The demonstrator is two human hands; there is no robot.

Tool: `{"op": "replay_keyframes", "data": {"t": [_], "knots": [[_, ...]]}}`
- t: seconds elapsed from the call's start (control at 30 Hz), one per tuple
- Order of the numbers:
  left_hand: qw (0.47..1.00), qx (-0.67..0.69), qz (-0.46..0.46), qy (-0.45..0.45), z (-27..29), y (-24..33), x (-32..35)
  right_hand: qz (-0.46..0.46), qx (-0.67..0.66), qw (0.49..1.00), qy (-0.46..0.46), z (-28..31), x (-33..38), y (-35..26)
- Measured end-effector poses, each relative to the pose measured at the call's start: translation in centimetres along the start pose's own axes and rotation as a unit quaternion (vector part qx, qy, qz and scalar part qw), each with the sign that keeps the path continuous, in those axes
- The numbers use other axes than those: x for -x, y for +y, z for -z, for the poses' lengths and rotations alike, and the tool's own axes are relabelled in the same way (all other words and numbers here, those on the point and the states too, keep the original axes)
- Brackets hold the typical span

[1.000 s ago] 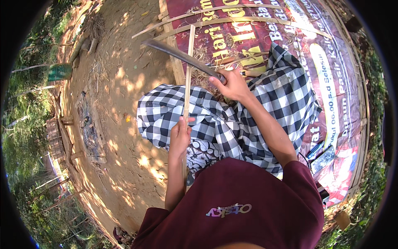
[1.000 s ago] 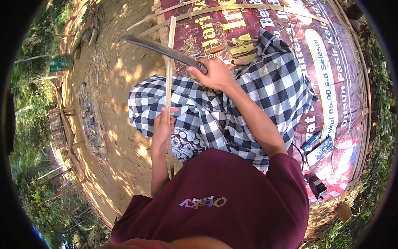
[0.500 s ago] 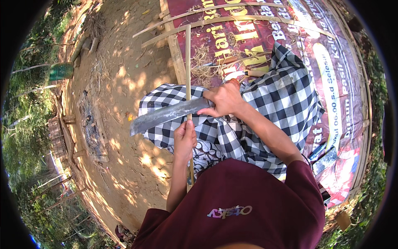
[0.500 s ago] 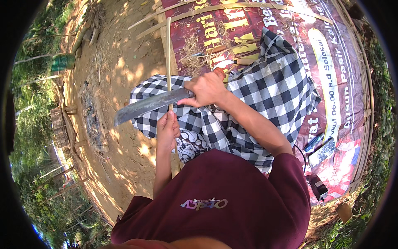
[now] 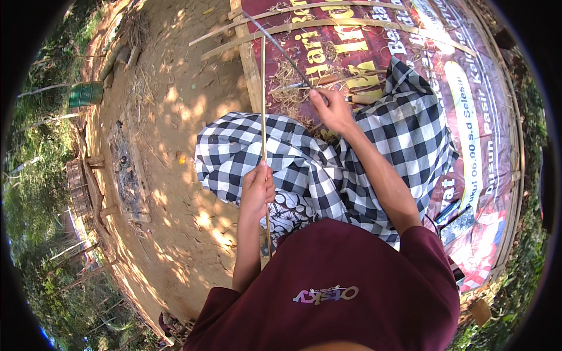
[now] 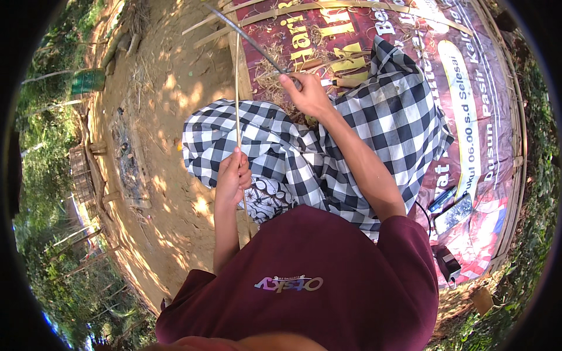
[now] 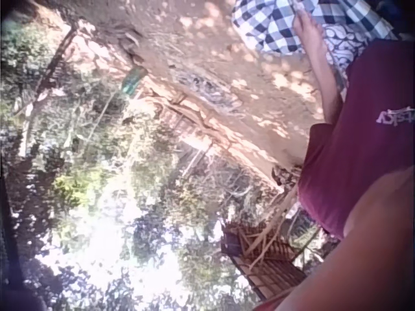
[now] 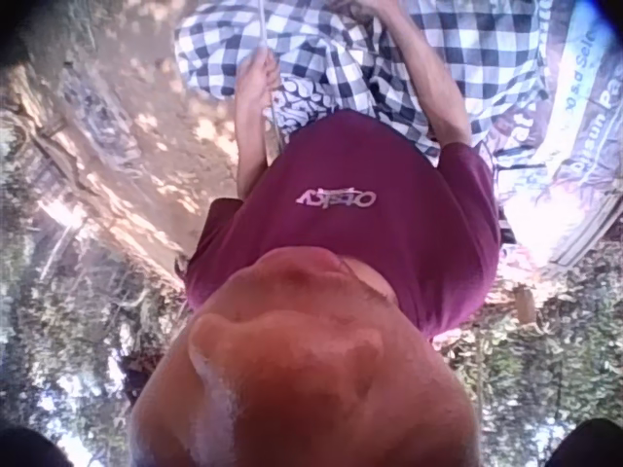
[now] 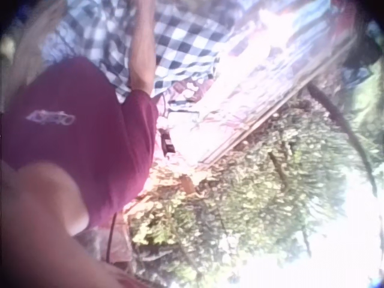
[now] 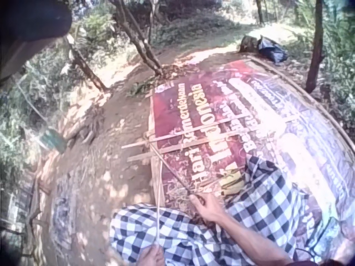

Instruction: The person whittles and shaves down a thin strip of bamboo using a large blade, repeatedly scraping the surface to smooth it and thin it out.

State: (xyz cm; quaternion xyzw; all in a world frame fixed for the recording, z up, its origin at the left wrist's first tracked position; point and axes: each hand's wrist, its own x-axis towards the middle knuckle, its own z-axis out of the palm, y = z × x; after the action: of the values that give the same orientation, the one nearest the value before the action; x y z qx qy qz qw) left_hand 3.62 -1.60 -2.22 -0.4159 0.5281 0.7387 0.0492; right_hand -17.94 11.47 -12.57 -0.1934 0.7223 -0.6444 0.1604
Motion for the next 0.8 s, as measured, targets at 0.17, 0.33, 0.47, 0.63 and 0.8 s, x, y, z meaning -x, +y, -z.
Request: {"op": "replay_keyframes", "data": {"t": [0.17, 0.33, 0.47, 0.63, 0.8], "knots": [[0.999, -0.011, 0.018, -0.051, -1.9, 0.6, -0.6, 0.154, 0.133, 0.975, -0.092, -1.2, 2.1, -1.8], [0.997, -0.072, -0.014, -0.037, -1.7, 0.1, 0.3, 0.251, 0.235, 0.934, -0.095, -0.8, 2.6, -3.3], [0.996, -0.086, -0.016, -0.026, -2.4, 1.3, 0.2, 0.229, 0.317, 0.917, -0.079, -0.5, 1.1, -1.3], [0.999, -0.027, 0.014, -0.029, -2.1, 2.2, 0.4, 0.013, 0.375, 0.925, -0.058, 0.4, -2.3, 0.8], [0.996, 0.019, 0.090, -0.012, 2.7, 0.0, 6.2, -0.154, 0.162, 0.954, 0.201, 7.2, -6.8, 3.6]]}}
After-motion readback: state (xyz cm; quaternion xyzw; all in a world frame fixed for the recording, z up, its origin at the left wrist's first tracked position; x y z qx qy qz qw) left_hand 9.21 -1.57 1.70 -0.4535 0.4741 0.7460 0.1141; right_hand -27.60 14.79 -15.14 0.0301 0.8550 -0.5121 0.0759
